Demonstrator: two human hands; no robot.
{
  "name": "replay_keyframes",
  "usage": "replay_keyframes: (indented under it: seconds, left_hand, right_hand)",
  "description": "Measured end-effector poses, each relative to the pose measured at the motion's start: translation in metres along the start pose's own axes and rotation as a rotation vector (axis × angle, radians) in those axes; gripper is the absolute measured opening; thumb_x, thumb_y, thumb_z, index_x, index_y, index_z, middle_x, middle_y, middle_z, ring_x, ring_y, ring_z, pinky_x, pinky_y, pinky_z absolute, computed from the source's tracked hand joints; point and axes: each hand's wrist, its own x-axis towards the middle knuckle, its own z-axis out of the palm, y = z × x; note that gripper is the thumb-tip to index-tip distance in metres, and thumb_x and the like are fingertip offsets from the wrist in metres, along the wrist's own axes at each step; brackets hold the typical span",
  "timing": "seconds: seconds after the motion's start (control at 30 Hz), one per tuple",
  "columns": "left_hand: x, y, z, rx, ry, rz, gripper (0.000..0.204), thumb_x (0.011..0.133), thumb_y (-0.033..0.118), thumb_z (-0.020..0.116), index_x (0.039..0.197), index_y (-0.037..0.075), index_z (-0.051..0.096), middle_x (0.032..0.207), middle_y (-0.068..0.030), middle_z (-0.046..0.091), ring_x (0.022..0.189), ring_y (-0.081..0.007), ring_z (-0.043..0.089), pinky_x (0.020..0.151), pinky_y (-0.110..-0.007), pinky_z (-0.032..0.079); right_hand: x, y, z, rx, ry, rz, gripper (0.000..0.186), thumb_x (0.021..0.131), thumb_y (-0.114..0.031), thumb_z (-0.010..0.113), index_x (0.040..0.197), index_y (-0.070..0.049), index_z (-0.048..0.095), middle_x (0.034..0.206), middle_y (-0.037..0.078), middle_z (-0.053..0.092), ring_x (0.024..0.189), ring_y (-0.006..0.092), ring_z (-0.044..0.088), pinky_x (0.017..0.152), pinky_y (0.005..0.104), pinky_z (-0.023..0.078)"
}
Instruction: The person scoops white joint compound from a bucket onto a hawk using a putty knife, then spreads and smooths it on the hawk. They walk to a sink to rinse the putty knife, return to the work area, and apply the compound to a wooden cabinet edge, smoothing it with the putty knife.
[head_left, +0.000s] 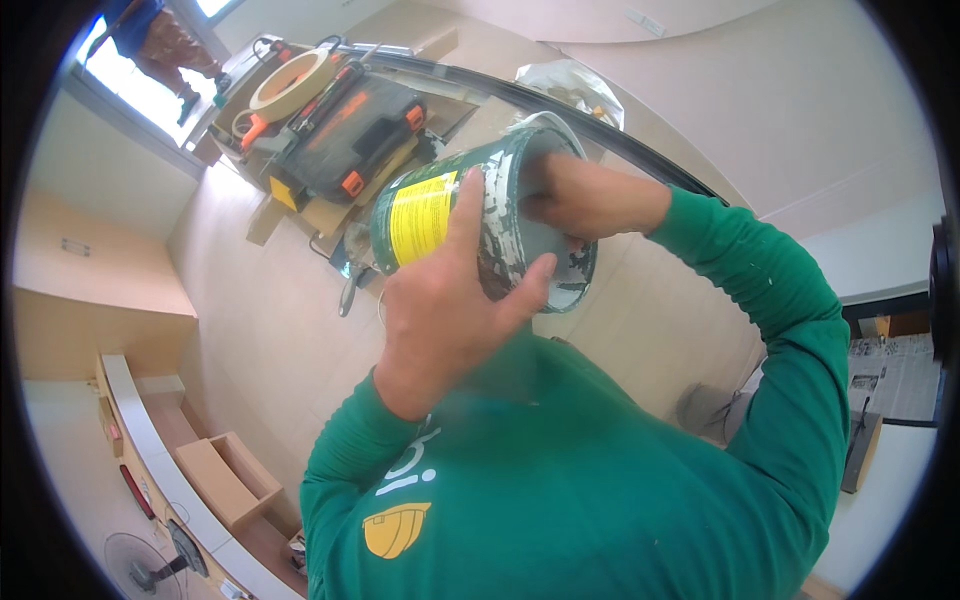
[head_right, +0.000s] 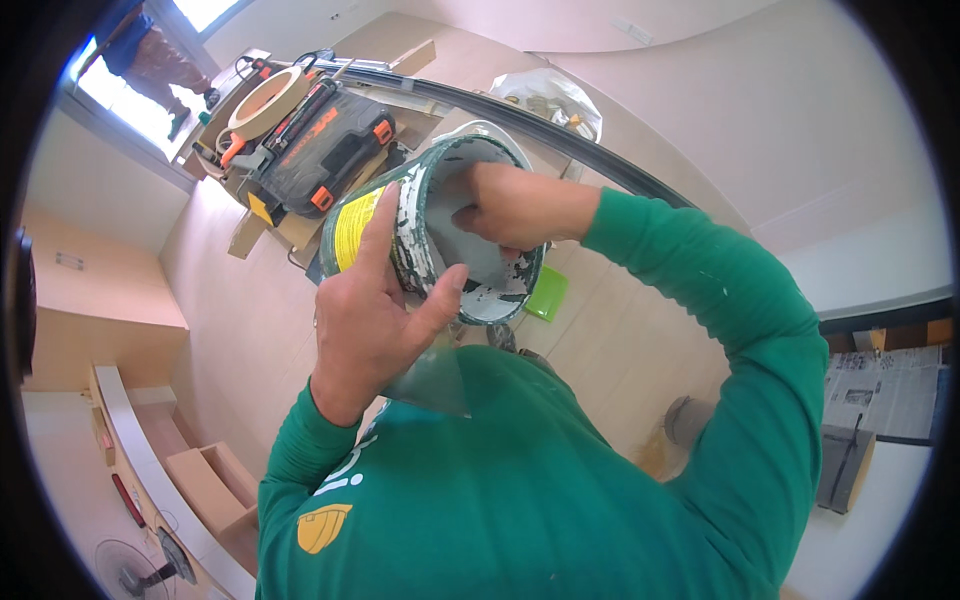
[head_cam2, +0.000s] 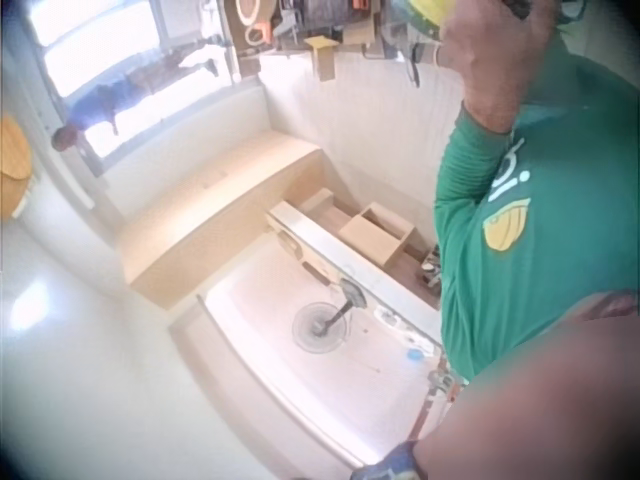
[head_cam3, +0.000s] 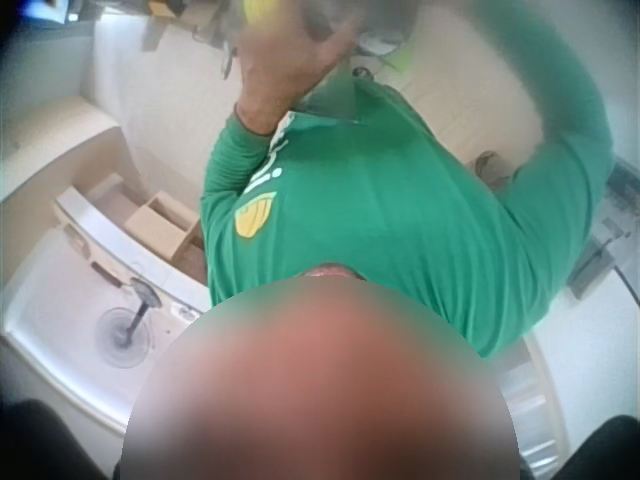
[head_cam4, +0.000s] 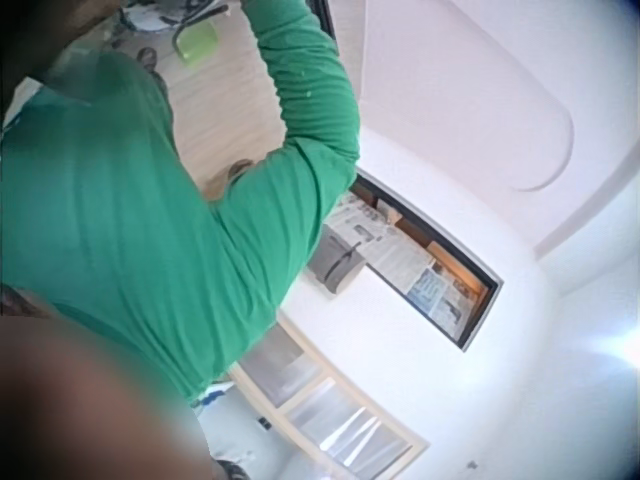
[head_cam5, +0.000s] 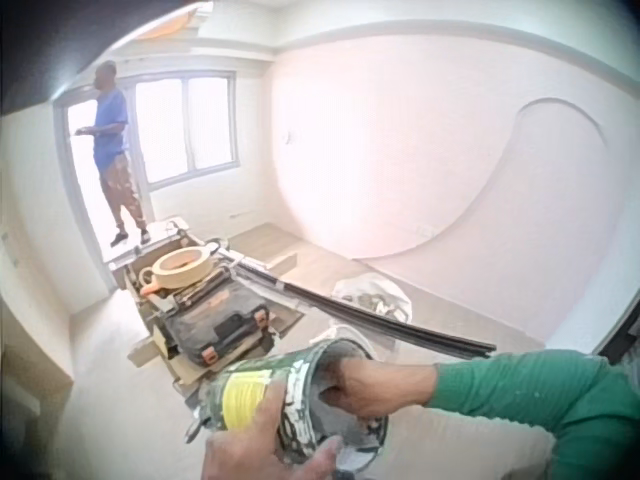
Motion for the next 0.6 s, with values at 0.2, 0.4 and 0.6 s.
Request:
replay_keyframes:
  seconds: [0.2, 0.4, 0.6]
  left_hand:
    - [-0.002, 0.005, 0.012, -0.006, 0.020, 0.043, 0.086, 0.081, 0.038, 0.083, 0.149, -0.001, 0.048, 0.065, -0.0057, 0.063, 0.050, -0.0158, 0.060, 0.052, -0.031, 0.052]
    - [-0.003, 0.008, 0.026, -0.011, 0.075, 0.142, 0.087, 0.080, 0.039, 0.082, 0.149, -0.003, 0.048, 0.075, -0.0139, 0.071, 0.057, -0.0273, 0.068, 0.058, -0.038, 0.057]
    - [-0.005, 0.013, 0.013, -0.038, -0.002, -0.041, 0.086, 0.081, 0.036, 0.083, 0.150, -0.001, 0.047, 0.066, -0.0075, 0.063, 0.051, -0.0168, 0.060, 0.055, -0.031, 0.052]
  right_hand:
    - [0.002, 0.034, 0.006, 0.303, -0.059, 0.000, 0.046, 0.100, -0.016, 0.056, 0.142, 0.003, 0.053, 0.084, 0.005, 0.063, 0.058, 0.0111, 0.057, 0.048, 0.0261, 0.046]
    - [-0.012, 0.040, 0.012, 0.442, 0.002, 0.106, 0.050, 0.101, -0.017, 0.058, 0.146, 0.004, 0.048, 0.081, 0.003, 0.061, 0.053, 0.0086, 0.051, 0.046, 0.0246, 0.040]
    - [-0.031, 0.036, 0.013, 0.588, 0.070, 0.087, 0.050, 0.102, -0.021, 0.058, 0.147, -0.001, 0.049, 0.077, 0.000, 0.059, 0.052, 0.0057, 0.050, 0.046, 0.0220, 0.038]
